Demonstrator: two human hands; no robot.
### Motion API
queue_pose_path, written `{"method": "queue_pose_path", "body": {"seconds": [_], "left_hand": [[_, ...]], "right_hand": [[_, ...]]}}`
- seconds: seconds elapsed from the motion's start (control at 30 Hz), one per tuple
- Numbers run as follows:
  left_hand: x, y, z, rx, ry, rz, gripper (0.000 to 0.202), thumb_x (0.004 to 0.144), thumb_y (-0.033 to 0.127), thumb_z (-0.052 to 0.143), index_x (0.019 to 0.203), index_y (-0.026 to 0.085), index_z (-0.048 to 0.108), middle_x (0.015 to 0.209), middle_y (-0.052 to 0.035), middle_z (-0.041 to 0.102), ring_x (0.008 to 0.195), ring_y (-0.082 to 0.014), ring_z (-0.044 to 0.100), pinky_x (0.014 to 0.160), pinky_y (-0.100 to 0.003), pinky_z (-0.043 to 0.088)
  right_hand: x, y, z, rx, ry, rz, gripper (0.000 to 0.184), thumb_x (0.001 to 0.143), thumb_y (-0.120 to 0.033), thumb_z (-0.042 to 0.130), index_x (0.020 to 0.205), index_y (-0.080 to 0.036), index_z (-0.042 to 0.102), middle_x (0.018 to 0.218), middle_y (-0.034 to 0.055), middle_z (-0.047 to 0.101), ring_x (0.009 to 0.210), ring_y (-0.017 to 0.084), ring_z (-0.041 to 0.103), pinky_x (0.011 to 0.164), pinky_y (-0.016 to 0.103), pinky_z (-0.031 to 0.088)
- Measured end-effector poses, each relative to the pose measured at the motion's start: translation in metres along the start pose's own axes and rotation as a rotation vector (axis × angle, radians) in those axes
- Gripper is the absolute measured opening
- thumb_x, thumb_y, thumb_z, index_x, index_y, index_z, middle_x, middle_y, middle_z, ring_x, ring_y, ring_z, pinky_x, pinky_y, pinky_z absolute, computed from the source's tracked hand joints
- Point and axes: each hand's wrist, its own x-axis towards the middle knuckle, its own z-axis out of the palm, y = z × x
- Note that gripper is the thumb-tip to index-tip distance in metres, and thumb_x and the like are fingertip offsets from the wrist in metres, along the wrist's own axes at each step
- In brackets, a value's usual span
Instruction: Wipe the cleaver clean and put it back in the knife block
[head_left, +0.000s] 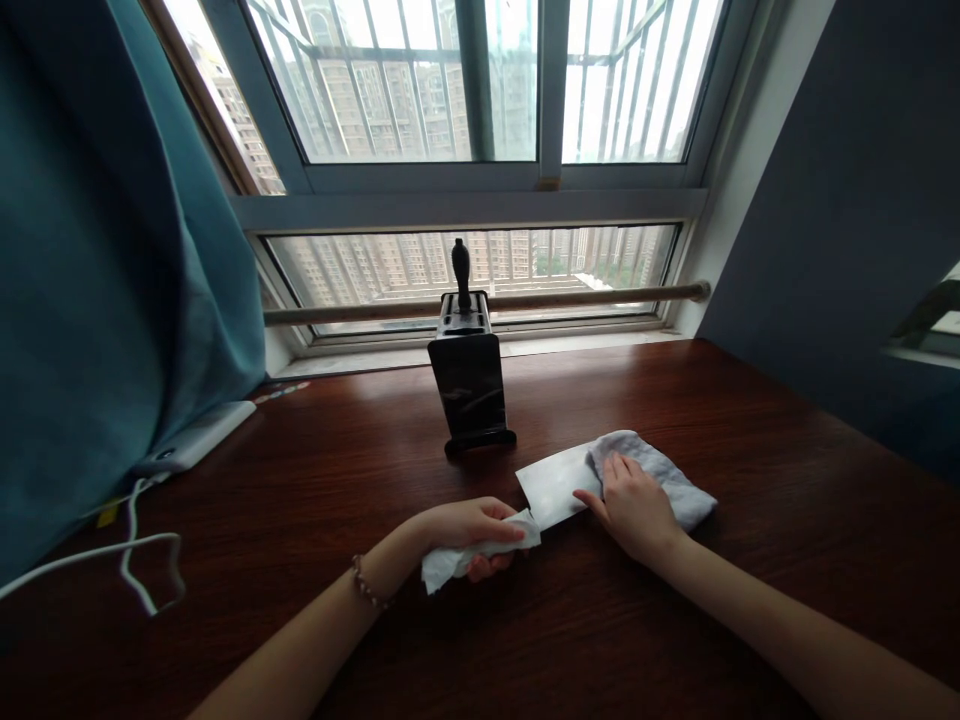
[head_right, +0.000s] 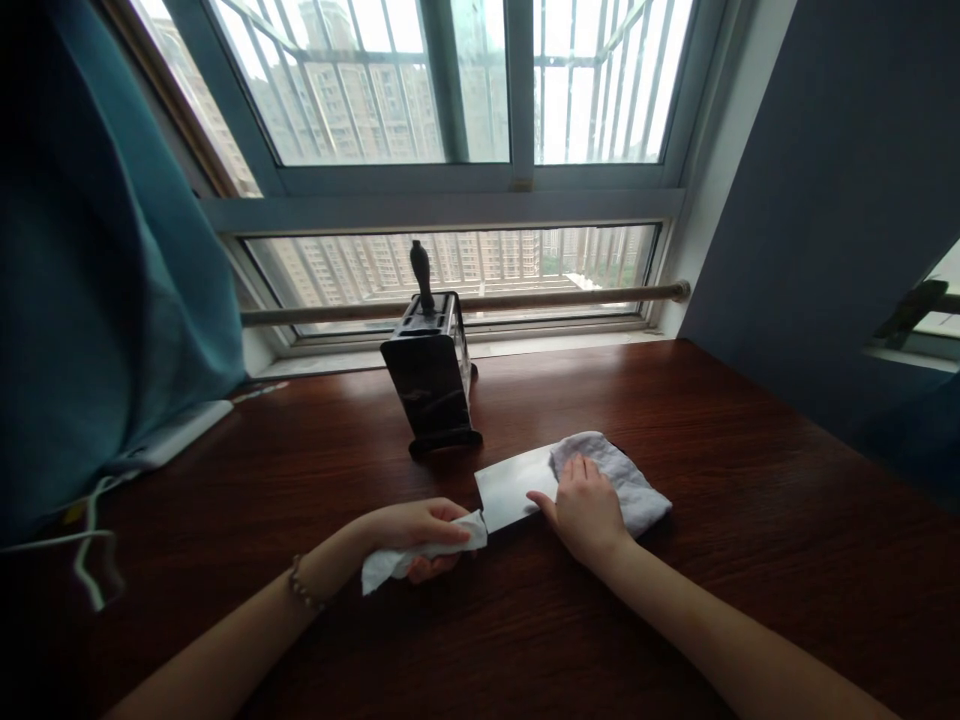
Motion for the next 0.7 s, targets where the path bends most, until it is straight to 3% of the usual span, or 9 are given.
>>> {"method": "queue_pose_path", "body": {"seconds": [0.43,0.57,0.7], "left_hand": [[0.001,-0.003,-0.003,-0.032,-0.013,-0.013,0.029,0.077,0.04,0.06,0.091,0.014,0.056,0.057,0.0011,0.054,0.037,-0.0073,0.046,0.034,-0.017,0.032],[0.001,-0.002,-0.003,-0.04,-0.026,-0.027,0.031,0.076,0.041,0.062,0.09,0.015,0.055,0.058,0.0009,0.054,0.038,-0.0075,0.046,0.035,-0.018,0.034],[0.001,-0.001,0.0,-0.024,-0.007,-0.032,0.031,0.074,0.042,0.064,0.083,0.014,0.054,0.057,0.0018,0.053,0.038,-0.0062,0.044,0.037,-0.017,0.034]], "right_hand": [[0.003,0.004,0.007,0.078,0.021,-0.055,0.073,0.082,-0.059,0.031,0.115,0.003,0.053,0.114,0.0261,0.054,0.109,0.033,0.047,0.091,0.044,0.04],[0.003,0.002,-0.001,0.245,0.005,-0.239,0.063,0.086,-0.054,0.03,0.117,-0.005,0.055,0.118,0.0187,0.055,0.112,0.03,0.046,0.096,0.043,0.037],[-0.001,-0.013,-0.014,0.459,-0.098,-0.558,0.053,0.088,-0.048,0.031,0.13,-0.018,0.043,0.137,0.006,0.041,0.123,0.024,0.037,0.103,0.039,0.033]]}}
